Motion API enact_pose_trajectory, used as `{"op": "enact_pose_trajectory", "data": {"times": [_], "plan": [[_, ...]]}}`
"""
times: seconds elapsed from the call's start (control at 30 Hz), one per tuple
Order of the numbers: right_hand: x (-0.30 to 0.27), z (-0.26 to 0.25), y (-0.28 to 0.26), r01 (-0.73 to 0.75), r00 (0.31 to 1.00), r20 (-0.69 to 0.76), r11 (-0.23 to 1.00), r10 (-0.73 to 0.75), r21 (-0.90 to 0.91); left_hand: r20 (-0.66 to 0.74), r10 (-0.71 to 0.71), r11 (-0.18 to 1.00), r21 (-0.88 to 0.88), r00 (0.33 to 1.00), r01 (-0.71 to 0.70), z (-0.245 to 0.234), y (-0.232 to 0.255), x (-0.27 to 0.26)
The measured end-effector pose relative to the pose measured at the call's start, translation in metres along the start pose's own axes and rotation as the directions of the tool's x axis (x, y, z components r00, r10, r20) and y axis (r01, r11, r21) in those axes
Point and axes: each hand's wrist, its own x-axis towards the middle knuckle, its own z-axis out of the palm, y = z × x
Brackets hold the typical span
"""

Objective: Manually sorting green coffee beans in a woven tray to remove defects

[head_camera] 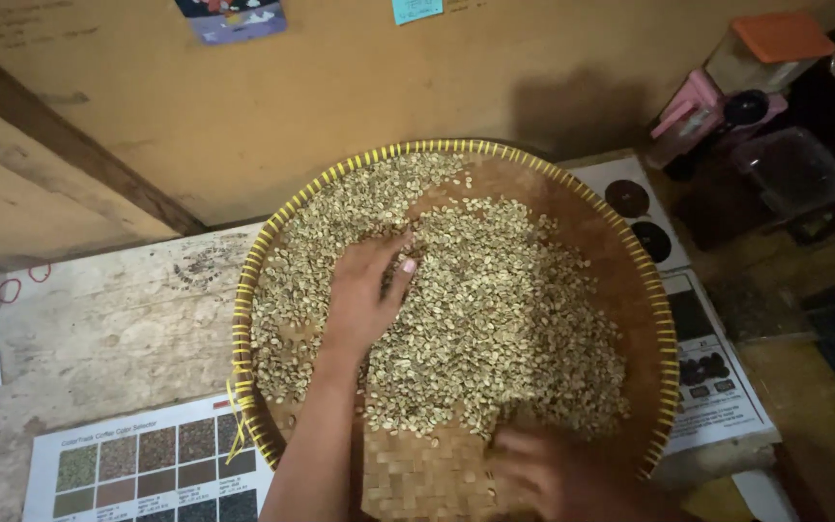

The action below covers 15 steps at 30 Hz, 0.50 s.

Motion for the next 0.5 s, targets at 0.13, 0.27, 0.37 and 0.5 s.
{"op": "enact_pose_trajectory", "data": {"times": [0.13, 0.27, 0.37, 0.5], "plan": [[-0.024, -0.022, 0.039, -0.335, 0.939, -0.069, 0.850, 0.337, -0.407, 0.015, -0.003, 1.000, 0.011, 1.000, 0.003, -0.001, 0.000, -0.001], [-0.013, -0.060, 0.048, -0.562, 0.817, -0.430, 0.692, 0.383, -0.453, 0.057, -0.080, 0.997, 0.009, 0.995, 0.080, -0.004, 0.000, 0.002], [0.011, -0.070, 0.032, -0.602, 0.790, -0.362, 0.514, 0.495, -0.611, 0.012, -0.046, 0.999, -0.011, 0.999, 0.046, 0.001, -0.006, -0.001], [0.013, -0.032, 0.044, -0.467, 0.883, -0.304, 0.614, 0.357, -0.636, 0.023, -0.074, 0.997, -0.006, 0.997, 0.074, 0.001, -0.007, -0.002]]}}
